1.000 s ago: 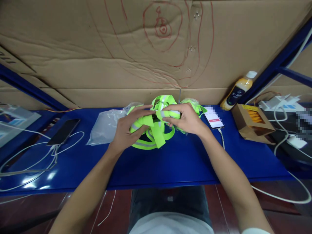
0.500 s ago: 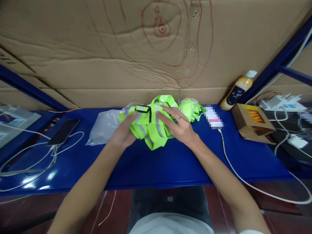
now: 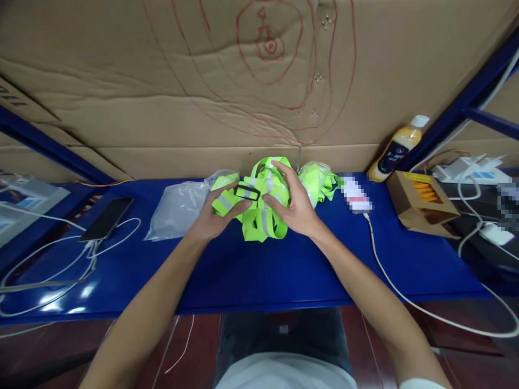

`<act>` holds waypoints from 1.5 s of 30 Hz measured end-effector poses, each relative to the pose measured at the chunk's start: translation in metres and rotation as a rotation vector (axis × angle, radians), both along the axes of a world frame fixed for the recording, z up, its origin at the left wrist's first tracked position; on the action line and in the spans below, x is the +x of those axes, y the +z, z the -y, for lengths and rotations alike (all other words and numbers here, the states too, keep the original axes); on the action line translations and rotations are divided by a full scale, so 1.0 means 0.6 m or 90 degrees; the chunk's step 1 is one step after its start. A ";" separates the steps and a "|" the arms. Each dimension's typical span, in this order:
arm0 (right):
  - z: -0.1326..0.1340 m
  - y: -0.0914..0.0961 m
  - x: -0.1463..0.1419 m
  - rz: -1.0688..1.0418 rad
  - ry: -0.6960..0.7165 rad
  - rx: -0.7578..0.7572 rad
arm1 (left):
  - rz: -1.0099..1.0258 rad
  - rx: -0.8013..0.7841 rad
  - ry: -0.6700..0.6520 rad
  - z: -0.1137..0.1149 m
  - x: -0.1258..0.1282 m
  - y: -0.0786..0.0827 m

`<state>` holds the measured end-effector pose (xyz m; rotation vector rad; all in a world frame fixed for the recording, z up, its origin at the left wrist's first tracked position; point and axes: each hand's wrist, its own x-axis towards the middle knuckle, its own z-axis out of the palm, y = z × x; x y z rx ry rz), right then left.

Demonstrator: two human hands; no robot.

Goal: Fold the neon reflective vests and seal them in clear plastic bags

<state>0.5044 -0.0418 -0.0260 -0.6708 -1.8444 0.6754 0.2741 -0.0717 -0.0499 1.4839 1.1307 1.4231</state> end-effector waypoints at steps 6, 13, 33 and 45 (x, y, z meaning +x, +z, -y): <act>-0.014 0.009 0.024 0.094 0.098 -0.032 | -0.115 0.128 -0.027 0.001 0.016 0.018; 0.005 0.007 0.023 0.086 -0.010 0.208 | 0.080 -0.082 -0.138 -0.006 0.014 0.016; 0.003 -0.005 0.016 0.286 -0.013 0.385 | 0.314 -0.322 -0.160 0.006 0.033 0.017; 0.001 0.021 0.032 0.239 -0.007 0.111 | 0.150 -0.178 -0.196 -0.006 0.008 0.014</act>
